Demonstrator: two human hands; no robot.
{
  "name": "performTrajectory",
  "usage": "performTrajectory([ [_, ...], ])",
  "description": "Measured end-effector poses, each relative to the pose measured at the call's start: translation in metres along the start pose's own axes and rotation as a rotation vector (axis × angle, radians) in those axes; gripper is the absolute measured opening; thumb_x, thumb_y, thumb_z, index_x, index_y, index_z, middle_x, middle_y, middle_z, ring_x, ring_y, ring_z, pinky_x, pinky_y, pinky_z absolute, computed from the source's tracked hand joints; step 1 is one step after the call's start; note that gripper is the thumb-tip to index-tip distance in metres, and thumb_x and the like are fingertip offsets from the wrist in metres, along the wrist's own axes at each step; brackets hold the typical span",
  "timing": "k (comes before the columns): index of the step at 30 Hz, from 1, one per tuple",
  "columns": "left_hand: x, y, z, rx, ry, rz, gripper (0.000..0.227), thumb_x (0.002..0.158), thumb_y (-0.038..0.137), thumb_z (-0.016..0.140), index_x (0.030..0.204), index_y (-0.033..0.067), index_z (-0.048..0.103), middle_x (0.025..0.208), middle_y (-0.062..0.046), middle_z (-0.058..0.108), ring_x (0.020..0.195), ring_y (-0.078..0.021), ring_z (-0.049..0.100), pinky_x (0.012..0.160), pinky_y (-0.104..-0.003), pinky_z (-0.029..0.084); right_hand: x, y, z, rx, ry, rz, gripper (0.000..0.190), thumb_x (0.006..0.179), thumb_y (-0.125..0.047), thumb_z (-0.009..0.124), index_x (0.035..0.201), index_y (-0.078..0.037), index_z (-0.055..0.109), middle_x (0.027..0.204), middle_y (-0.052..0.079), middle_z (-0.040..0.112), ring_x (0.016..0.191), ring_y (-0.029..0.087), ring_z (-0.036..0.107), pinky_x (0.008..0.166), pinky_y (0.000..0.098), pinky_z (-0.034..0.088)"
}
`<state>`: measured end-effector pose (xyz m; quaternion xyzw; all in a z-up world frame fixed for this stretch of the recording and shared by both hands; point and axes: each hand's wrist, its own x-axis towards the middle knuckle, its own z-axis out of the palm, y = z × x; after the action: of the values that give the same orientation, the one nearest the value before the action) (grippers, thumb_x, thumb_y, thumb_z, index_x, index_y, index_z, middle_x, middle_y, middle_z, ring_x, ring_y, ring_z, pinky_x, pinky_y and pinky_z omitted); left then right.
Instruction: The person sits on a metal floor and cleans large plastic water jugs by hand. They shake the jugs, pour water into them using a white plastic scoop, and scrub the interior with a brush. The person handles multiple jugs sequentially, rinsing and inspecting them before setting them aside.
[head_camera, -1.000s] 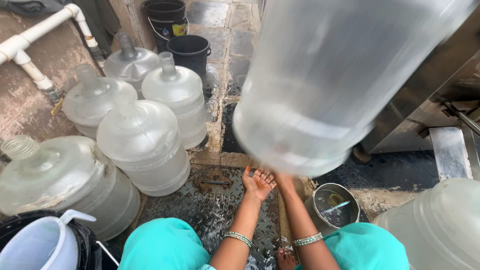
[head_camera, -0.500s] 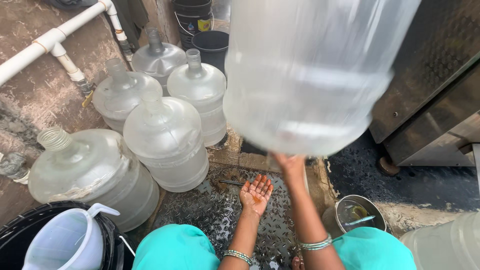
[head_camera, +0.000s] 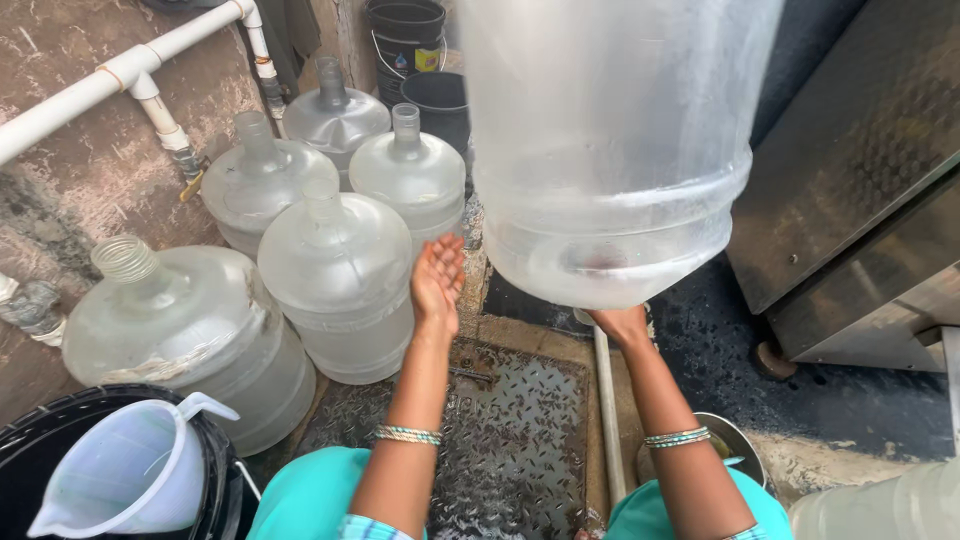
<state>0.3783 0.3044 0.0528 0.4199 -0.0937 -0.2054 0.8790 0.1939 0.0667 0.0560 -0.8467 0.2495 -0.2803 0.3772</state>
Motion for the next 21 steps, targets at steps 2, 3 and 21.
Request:
performTrajectory([
  [2,0.012,0.027,0.014,0.075,-0.082,0.025,0.065,0.099,0.056,0.025,0.143,0.0154,0.05,0.143,-0.006,0.058,0.133,-0.0221,0.046,0.105,-0.035,0.031,0.007,-0.008,-0.022,0.024,-0.111,-0.048,0.071,0.075,-0.04,0.085,0.131,-0.002,0.064,0.132,0.019,0.066,0.122,0.03,0.065,0.105,0.0431,0.052],
  [3,0.009,0.032,0.02,-0.069,-0.142,0.092,0.063,0.101,0.053,0.029,0.144,0.0116,0.05,0.142,-0.009,0.058,0.134,-0.0261,0.046,0.109,-0.04,0.033,0.006,-0.014,-0.031,0.11,-0.169,-0.14,0.074,0.072,-0.04,0.084,0.131,-0.002,0.062,0.132,0.019,0.066,0.122,0.03,0.065,0.104,0.0429,0.053],
  [21,-0.055,0.077,0.065,0.406,-0.418,0.339,0.082,0.099,0.068,0.024,0.16,0.0134,0.032,0.167,-0.015,0.034,0.154,-0.0354,0.03,0.124,-0.057,0.02,-0.039,-0.022,0.046,0.258,0.038,-0.105,0.082,0.066,-0.041,0.085,0.132,-0.001,0.057,0.131,0.021,0.06,0.128,0.039,0.055,0.11,0.0523,0.041],
])
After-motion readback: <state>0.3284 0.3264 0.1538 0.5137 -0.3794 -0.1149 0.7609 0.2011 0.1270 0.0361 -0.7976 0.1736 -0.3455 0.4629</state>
